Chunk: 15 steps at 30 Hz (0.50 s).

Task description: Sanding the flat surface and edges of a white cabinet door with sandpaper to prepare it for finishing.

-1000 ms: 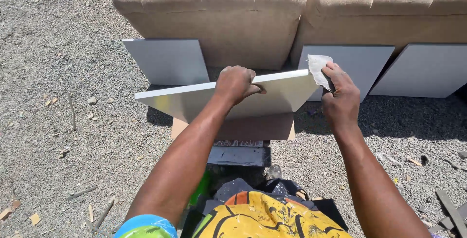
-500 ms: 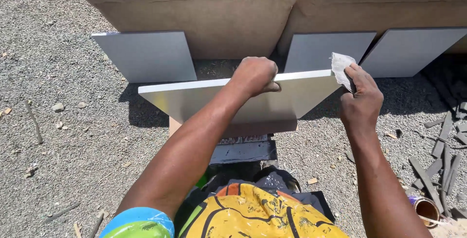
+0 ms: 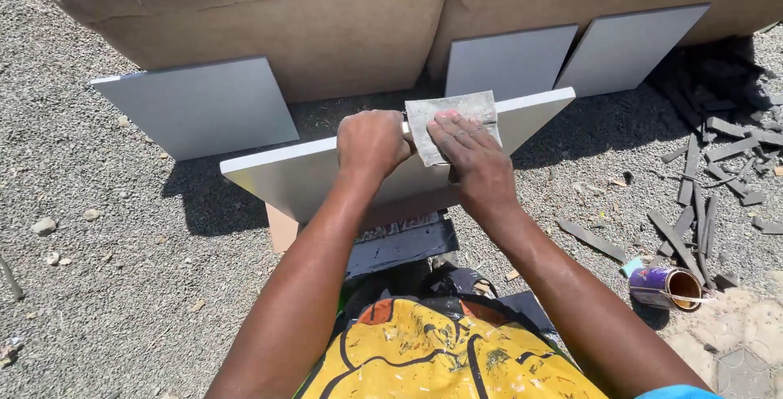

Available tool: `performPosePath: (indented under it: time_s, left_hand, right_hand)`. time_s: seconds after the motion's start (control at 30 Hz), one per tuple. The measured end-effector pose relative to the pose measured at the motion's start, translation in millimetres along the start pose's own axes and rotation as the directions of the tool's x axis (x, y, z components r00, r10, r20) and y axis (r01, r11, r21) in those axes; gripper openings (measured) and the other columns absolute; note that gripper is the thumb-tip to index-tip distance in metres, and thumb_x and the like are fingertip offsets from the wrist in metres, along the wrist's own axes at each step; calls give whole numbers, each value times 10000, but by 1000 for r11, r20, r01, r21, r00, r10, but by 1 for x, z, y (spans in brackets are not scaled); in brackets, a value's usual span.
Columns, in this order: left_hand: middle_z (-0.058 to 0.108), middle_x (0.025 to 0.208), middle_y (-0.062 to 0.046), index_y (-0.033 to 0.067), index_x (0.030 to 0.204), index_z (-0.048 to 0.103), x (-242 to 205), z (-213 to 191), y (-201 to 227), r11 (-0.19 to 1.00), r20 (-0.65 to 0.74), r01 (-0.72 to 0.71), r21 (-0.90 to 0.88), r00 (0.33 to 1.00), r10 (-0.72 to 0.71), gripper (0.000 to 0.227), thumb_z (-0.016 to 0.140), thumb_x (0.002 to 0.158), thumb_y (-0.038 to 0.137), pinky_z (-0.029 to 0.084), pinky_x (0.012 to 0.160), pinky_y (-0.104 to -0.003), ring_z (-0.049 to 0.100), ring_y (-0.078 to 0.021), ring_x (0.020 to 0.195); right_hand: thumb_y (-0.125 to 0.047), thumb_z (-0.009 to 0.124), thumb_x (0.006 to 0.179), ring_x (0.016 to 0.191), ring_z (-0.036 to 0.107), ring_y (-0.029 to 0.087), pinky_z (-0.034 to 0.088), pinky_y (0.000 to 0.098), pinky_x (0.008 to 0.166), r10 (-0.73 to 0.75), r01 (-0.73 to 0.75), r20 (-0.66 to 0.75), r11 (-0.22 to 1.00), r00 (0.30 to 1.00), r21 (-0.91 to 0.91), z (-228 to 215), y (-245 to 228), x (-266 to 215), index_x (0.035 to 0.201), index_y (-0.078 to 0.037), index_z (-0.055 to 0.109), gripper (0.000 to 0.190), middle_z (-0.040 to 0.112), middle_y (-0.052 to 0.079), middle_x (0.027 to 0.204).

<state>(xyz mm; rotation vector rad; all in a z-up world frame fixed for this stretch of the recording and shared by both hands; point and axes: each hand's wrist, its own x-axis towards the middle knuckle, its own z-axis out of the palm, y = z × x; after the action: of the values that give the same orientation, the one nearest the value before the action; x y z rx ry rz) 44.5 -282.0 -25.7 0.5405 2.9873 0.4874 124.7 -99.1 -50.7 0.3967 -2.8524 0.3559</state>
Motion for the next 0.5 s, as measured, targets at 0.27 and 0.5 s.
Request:
performPosePath:
  time_s: [0.27, 0.5]
  left_hand:
    - [681, 612, -85, 85, 851, 806, 0, 5, -1, 1000, -12, -2, -1, 1000, 2, 146, 689, 771, 51, 566, 552, -359, 677, -252, 570]
    - [633, 559, -55, 88, 787, 785, -4, 6, -1, 999, -10, -28, 21, 1000, 28, 162, 639, 754, 26, 527, 518, -331, 622, -198, 536]
  right_hand:
    - [85, 707, 812, 1364, 555, 326, 358, 467, 1214, 157, -169, -99, 977, 983, -132, -9, 66, -3, 1386, -106, 658, 606, 671, 129, 1378]
    - [136, 606, 793, 1362, 557, 308, 392, 461, 1198, 224, -231, -108, 971, 969, -58, -34, 142, -15, 1434, -147, 648, 702, 663, 87, 1398]
